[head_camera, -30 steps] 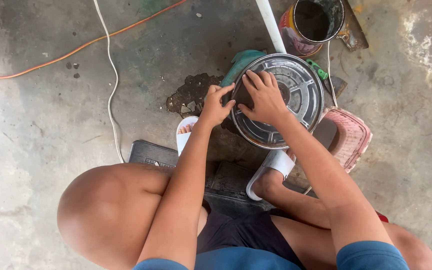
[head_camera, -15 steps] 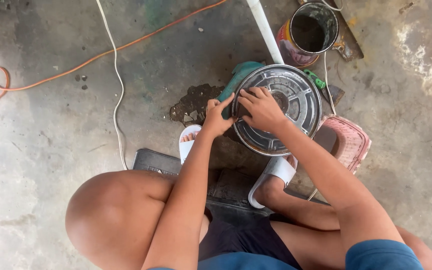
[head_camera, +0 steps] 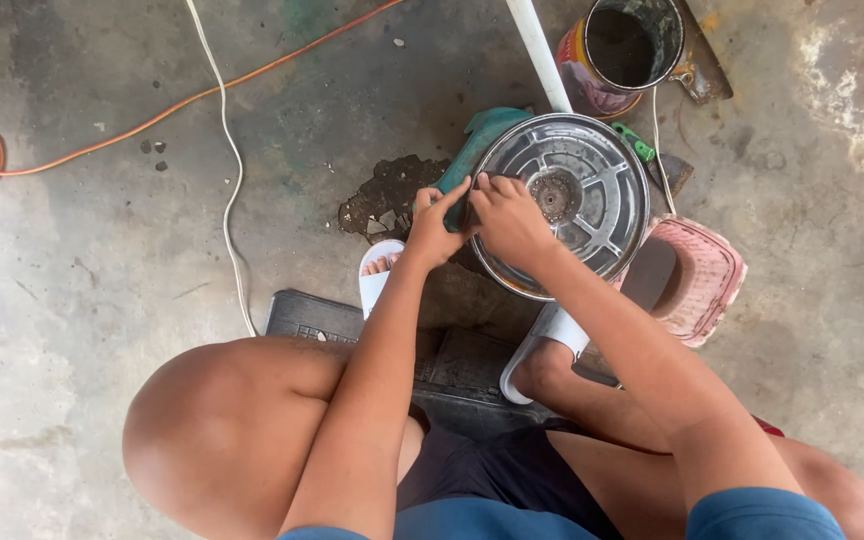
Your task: The person scrubs the surface of a round metal appliance part, likely a blender base, using a green scouring pad. They wipe the top and edges of the object while it rests on a teal plastic container.
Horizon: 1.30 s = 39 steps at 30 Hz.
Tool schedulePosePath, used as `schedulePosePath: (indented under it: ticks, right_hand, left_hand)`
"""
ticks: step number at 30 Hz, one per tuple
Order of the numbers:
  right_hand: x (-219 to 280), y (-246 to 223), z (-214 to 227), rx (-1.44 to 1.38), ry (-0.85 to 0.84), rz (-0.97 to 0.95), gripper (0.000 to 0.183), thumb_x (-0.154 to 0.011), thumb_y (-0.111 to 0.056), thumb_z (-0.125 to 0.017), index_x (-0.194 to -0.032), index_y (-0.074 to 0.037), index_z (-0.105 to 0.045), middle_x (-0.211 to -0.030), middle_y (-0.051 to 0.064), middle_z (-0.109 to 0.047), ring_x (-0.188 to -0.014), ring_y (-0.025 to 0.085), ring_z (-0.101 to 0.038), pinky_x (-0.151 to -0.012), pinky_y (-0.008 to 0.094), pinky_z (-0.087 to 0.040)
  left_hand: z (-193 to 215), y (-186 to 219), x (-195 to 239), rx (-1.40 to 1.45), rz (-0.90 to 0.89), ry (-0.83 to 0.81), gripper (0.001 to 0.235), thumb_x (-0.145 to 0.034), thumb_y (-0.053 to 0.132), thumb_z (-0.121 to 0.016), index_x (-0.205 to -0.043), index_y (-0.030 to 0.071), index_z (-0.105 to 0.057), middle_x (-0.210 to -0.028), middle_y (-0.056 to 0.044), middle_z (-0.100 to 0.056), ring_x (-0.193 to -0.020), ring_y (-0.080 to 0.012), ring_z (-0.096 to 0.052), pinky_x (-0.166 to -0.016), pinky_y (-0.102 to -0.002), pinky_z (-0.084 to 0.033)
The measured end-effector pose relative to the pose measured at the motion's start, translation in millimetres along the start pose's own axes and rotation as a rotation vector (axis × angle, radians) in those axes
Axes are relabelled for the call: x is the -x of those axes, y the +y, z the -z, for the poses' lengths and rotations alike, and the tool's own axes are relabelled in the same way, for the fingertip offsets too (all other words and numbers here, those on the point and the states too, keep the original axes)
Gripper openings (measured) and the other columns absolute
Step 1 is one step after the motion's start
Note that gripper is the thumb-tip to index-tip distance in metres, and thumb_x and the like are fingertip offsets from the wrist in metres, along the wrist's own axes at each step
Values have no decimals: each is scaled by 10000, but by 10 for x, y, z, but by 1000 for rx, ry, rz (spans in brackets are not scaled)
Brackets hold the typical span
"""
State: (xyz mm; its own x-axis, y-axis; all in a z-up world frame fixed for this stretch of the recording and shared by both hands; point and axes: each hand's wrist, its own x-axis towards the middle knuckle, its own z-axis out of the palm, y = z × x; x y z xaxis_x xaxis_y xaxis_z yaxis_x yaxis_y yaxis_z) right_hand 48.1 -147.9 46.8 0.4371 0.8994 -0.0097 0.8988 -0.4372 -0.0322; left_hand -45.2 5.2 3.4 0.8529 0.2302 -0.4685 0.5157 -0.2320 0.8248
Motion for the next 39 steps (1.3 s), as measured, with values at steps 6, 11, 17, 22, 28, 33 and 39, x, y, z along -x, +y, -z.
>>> schedulePosePath:
  ticks: [6,11,17,22,28,33,39]
  right_hand:
    - [-106,-29,-122,36,61,-93,345,-829,-145,-642,-1145,-9,-671,-1260,249,-705,-1140,373,-654,-950,510,-479]
    - [-151,-49,-32,-13,-28,-286,490,-808,-100,-574,-1284,7,-616,-1376,175,-674,-1330,350,-555,-1135,535,-339]
    - [-117,-314,-86,-95,130,-379,450,-894,-60,-562,-1326,65,-559,-1445,224,-613,-1396,396,-497,-1176,605,-265]
    - [-149,-406,-243,-171,126,-509,508,-888,-12,-525,-1385,90,-496,-1496,250,-550,-1440,423,-444,-1176,672,-243]
    - [-76,-286,-514,-255,71,-532,716,-847,-68,-616,-1508,68,-376,-1535,200,-523,-1493,370,-393,-1206,672,-219]
    - [-2,-428,-580,-300,116,-507,688,-827,-2,-547,-1503,42,-427,-1521,180,-534,-1483,354,-410,-1212,647,-223]
    - [-118,-348,-179,-304,92,-492,731,-790,-17,-569,-1512,-92,-476,-1517,166,-542,-1468,368,-426,-1177,681,-278]
  left_hand:
    - [-54,-98,-42,-32,-34,-3,757,-890,289,-813,-1564,381,-479,-1315,-127,-422,-1315,-453,-525,-1053,-503,-535]
    - [-37,-93,0,-39,-55,3,744,-924,301,-796,-1581,371,-454,-1316,-141,-418,-1314,-453,-527,-1058,-501,-529]
    - [-86,-104,65,-56,-23,35,753,-922,245,-764,-1573,424,-433,-1333,-140,-407,-1313,-449,-552,-1088,-472,-531]
    - [-68,-3,214,-60,-9,13,727,-970,220,-714,-1594,420,-399,-1353,-148,-392,-1327,-444,-545,-1092,-481,-530]
    - [-170,-131,237,-50,16,14,683,-1008,321,-677,-1607,439,-370,-1338,-147,-396,-1306,-445,-556,-1072,-499,-528]
    - [-102,-34,153,-67,90,-31,714,-994,238,-661,-1609,443,-362,-1397,-181,-390,-1348,-462,-529,-1109,-493,-512]
    - [-199,-232,18,-57,97,9,654,-971,398,-672,-1576,444,-427,-1352,-139,-431,-1301,-428,-573,-1084,-465,-527]
